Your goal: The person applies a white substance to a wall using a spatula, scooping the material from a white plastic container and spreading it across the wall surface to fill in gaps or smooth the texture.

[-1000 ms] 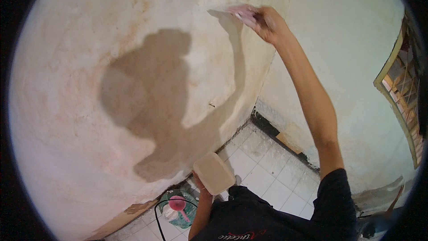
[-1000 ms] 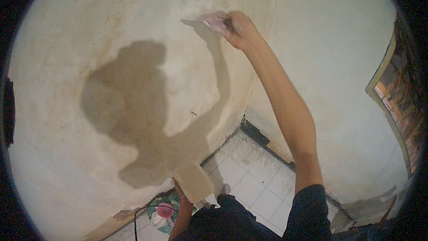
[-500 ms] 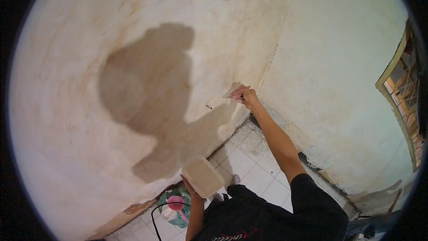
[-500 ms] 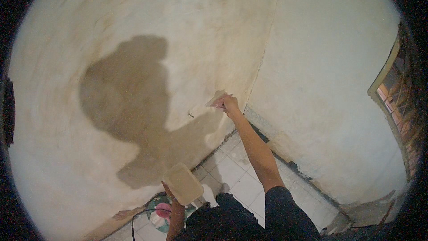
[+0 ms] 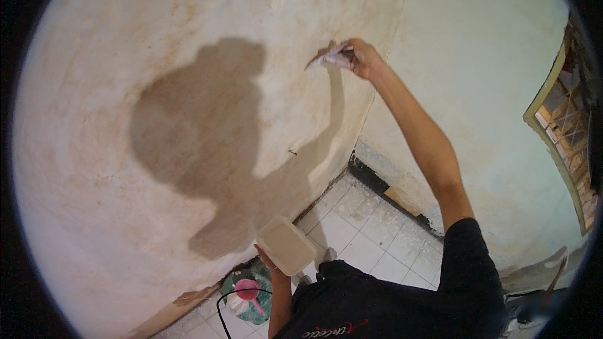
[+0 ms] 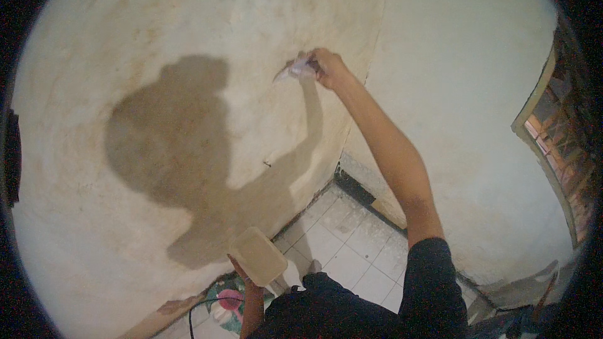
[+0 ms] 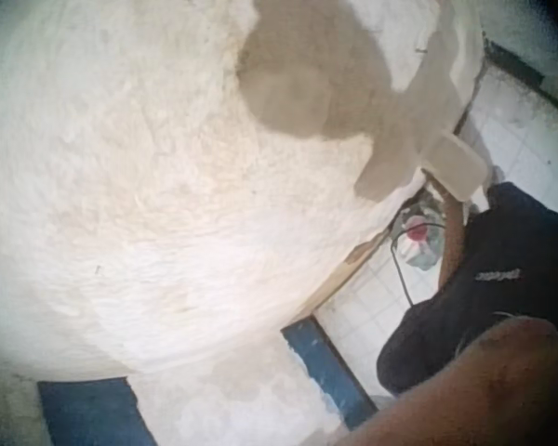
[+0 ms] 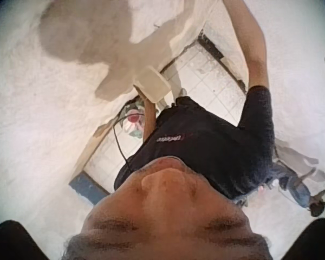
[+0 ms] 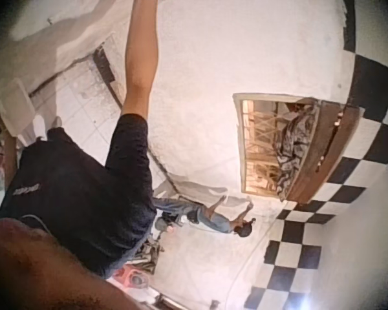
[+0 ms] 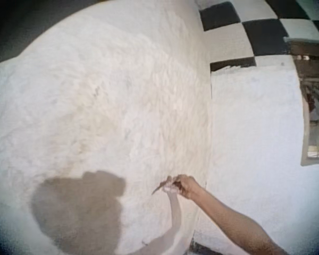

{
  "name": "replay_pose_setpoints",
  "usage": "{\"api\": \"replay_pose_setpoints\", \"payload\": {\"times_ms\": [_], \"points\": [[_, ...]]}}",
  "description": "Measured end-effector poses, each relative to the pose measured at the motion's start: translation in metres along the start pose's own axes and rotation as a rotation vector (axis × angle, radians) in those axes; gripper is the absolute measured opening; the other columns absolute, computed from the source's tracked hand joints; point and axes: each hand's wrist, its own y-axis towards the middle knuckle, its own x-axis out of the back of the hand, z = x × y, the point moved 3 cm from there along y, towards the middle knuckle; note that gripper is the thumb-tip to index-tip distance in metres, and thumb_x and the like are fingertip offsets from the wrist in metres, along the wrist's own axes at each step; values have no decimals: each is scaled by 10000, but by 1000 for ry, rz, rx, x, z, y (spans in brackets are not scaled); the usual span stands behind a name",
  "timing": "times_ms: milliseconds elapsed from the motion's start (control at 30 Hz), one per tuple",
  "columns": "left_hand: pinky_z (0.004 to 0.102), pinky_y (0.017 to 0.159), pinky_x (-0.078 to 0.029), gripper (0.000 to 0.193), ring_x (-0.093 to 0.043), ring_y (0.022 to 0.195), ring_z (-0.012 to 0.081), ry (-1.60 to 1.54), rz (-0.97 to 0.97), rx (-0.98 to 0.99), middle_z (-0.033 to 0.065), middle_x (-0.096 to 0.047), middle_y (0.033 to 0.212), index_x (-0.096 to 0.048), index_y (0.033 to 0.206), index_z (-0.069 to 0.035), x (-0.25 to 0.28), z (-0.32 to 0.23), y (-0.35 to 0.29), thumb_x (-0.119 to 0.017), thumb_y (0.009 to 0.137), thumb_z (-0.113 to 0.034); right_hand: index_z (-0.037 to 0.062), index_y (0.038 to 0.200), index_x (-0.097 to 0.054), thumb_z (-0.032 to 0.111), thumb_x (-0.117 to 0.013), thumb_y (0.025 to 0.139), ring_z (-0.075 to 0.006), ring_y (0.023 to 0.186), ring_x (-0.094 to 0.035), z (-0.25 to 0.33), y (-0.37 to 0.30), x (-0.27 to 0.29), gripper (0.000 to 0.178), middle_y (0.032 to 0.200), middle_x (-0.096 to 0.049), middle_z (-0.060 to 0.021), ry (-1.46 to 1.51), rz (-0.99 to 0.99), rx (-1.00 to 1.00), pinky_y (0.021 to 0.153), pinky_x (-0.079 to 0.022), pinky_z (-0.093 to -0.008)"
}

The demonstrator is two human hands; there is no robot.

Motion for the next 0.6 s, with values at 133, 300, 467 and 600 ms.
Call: {"api": "replay_pose_setpoints", "payload": {"times_ms": [133,300,467,600], "points": [[447,974,-443,640,-535,1120,284,-4,35,-2,80,-545,1268,-469,1306,-101,-12,4,-1,-415,916,-605,-146,972,-482,73,-428,908,-377,939,-630,80,23,-28,235,1043,-561,-276,-12,56,95,805,-611,-359],[443,983,-433,634,-535,1112,287,-29,29,7,81,-547,1262,-469,1306,-103,2,-1,-4,-413,919,-602,-174,1048,-432,56,-406,915,-372,952,-627,145,0,-101,266,1044,-564,-281,-154,79,190,792,-611,-378],[451,969,-442,635,-542,1099,289,13,-27,6,86,-552,1250,-470,1304,-108,19,7,-3,-416,914,-607,-123,958,-485,20,-400,870,-310,841,-635,199,11,-112,188,921,-591,-226,-222,86,264,682,-586,-373],[445,949,-459,635,-552,1084,285,30,3,-29,90,-557,1239,-470,1302,-106,27,0,-5,-412,916,-606,-89,883,-524,4,-422,818,-271,744,-639,199,6,-104,152,839,-598,-194,-177,82,262,562,-577,-347]]}}
